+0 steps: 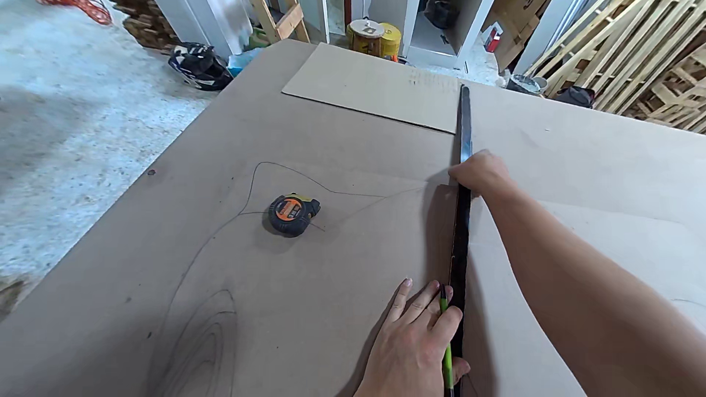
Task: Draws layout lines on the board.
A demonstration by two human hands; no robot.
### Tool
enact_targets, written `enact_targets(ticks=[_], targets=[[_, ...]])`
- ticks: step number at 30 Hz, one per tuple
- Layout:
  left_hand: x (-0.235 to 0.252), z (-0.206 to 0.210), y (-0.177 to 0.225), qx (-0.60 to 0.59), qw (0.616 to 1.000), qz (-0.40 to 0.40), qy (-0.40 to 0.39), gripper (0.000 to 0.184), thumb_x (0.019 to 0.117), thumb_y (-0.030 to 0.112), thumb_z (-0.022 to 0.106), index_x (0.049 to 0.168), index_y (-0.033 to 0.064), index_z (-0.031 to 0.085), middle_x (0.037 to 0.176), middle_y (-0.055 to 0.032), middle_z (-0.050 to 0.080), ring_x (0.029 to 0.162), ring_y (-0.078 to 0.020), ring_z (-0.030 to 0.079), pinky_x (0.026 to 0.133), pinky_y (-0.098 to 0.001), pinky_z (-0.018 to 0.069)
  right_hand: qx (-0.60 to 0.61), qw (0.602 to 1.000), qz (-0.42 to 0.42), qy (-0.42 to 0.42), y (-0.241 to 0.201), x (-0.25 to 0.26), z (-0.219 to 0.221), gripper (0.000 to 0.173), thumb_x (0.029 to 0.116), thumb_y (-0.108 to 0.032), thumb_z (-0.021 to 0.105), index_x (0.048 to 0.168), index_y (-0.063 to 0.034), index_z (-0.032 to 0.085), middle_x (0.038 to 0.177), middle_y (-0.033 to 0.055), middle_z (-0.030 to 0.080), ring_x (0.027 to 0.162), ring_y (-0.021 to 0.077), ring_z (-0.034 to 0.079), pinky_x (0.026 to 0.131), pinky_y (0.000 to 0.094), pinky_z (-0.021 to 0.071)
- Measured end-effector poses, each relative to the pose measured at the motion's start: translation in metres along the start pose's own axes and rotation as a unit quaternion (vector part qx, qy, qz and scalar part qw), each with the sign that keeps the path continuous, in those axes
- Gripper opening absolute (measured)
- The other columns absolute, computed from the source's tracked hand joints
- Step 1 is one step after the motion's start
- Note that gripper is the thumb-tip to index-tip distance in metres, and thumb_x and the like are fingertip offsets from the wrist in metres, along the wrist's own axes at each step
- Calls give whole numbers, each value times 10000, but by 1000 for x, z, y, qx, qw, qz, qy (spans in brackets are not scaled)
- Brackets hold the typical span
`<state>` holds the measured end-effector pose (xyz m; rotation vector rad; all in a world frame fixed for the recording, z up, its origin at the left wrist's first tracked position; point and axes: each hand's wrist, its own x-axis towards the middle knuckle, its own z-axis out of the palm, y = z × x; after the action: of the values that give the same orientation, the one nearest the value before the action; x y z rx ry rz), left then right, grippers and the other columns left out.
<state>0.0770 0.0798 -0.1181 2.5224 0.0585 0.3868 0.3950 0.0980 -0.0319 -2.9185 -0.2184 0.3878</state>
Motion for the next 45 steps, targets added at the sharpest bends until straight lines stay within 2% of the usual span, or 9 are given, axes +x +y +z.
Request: enact_targets(ticks=[4,8,10,12,16,22,26,33,45], targets=[[-1,-1,-2,-35,998,-11,47,652,813,473,827,1387,248,612,1537,-31,539,1474,-227,443,1239,-504,342,176,981,-54,62,-6,-17,4,617,814,-408,770,1289,-49,609,1041,212,692,982,398,680,794,638,530],[-4,-10,-11,-88,995,-11,34,541,899,389,760,1394,223,620,1526,-18,552,1489,-201,419,1257,-462,335,202,961,-174,66,14,-33,42,610,943,-398,644,1476,-125,527,1246,112,713,1080,301,707,891,578,566],[-5,-19,-16,-169,981,-42,81,436,989,351,679,1375,152,647,1448,-34,621,1398,-178,533,1183,-400,463,142,944,-281,103,54,-64,69,646,1010,-528,536,1531,-149,491,1513,85,549,1341,274,567,1087,564,466],[-4,-28,-22,-195,962,-105,159,392,1058,366,562,1369,149,662,1329,-1,694,1166,-103,679,955,-299,608,122,909,-389,93,94,-101,83,724,1001,-675,449,1562,-218,471,1668,36,353,1504,230,387,1207,552,351],[-2,-28,-27,-171,944,-170,226,378,1082,314,496,1340,87,652,1187,9,745,1072,-105,711,873,-279,626,38,839,-543,-15,120,-136,86,861,873,-860,456,1563,-346,465,1696,-80,293,1590,189,186,1282,616,165],[-6,-24,-28,-148,960,-143,191,300,1050,296,567,1296,172,683,1194,33,740,1125,-152,694,921,-333,614,21,864,-502,-16,144,-135,80,860,830,-880,502,1521,-368,516,1675,-80,337,1577,186,230,1288,578,189],[-8,-33,-29,-229,945,-139,189,342,1053,399,574,1254,173,735,984,40,733,837,-93,693,705,-265,605,26,866,-500,-2,134,-134,87,935,810,-902,490,1515,-290,536,1678,-34,340,1575,209,243,1290,551,198],[12,-28,-19,-284,927,-186,159,99,888,148,712,986,157,721,722,56,679,574,-41,621,486,-177,527,29,874,-485,11,139,-127,84,1211,720,-959,508,1594,-126,406,1690,75,305,1572,232,252,1295,522,193],[12,-26,-19,-250,936,-193,153,92,873,164,731,964,180,733,724,79,686,565,-14,606,471,-145,496,7,874,-486,14,136,-127,86,1172,738,-973,444,1607,-188,399,1696,23,300,1577,206,235,1292,545,166]])
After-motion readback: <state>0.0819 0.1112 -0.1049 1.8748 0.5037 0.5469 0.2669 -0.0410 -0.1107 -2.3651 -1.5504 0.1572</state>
